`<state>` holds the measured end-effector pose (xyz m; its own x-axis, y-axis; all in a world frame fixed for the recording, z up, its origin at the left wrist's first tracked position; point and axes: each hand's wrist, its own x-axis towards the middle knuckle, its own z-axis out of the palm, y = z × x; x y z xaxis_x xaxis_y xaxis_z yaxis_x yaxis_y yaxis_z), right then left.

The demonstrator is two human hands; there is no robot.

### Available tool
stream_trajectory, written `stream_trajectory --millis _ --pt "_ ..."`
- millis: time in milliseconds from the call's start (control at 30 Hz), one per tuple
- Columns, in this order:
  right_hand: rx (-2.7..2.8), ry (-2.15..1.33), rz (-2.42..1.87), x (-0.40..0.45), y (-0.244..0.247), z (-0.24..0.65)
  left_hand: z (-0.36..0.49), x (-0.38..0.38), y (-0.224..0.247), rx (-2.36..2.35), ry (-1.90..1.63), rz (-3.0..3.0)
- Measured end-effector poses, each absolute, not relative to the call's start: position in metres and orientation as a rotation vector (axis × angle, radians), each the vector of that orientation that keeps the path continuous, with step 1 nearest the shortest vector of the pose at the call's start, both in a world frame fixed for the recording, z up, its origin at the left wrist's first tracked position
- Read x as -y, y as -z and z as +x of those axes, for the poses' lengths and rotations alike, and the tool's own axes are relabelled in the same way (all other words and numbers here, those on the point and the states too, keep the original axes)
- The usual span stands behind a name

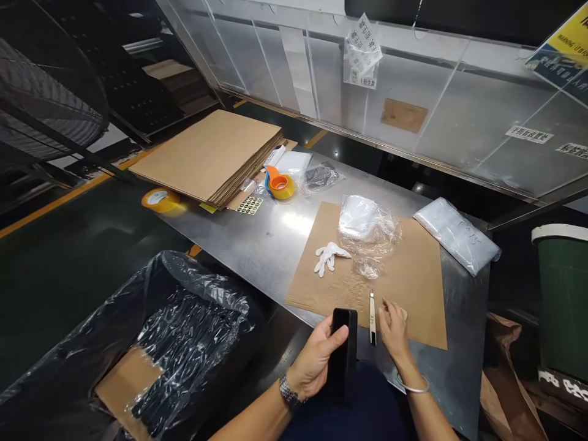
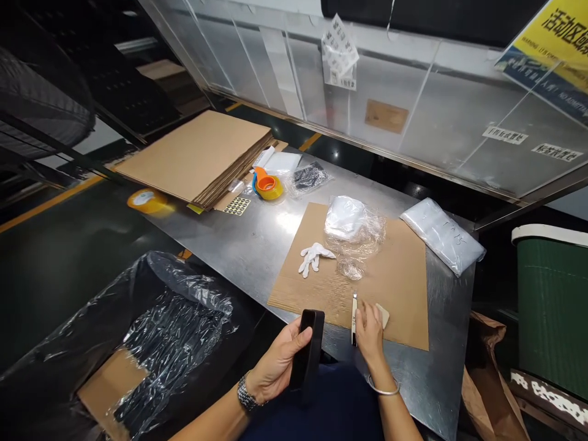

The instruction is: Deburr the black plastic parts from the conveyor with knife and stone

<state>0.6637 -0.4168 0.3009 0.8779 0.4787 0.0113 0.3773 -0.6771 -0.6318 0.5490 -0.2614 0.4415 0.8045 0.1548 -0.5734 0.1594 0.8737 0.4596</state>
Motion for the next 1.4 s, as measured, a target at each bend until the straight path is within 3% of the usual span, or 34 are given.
stream_trajectory --millis 167,433,600,767,967,1067,1233,1400 --pt "0.691 -0.398 -2.353 0.400 -0.324 0.646 0.545 0.252 -0.432 -0.847 0.087 0.341" --pt "0.476 -0.390 -2.688 0.392 -0.262 0.654 0.548 0.235 -0.429 -0.699 0.099 0.073" --pt "0.488 -0.421 -2.684 0.391 -0.255 0.658 0.550 0.235 -0.444 -0.679 0.026 0.070" --pt "0.639 -0.476 -2.531 0.399 -0.299 0.663 0.546 0.230 -0.446 -0.734 -0.016 0.175" --pt "0.955 -0.567 -2.231 0.416 -0.409 0.634 0.548 0.227 -0.450 -0.734 -0.095 0.192" --pt "1.212 -0.452 -2.143 0.417 -0.451 0.614 0.551 0.228 -0.454 -0.746 -0.114 0.181" --pt "1.483 -0.057 -2.249 0.411 -0.475 0.596 0.553 0.231 -0.456 -0.738 -0.142 0.217" --pt "1.575 0.071 -2.345 0.409 -0.481 0.596 0.554 0.233 -0.460 -0.735 -0.197 0.271"
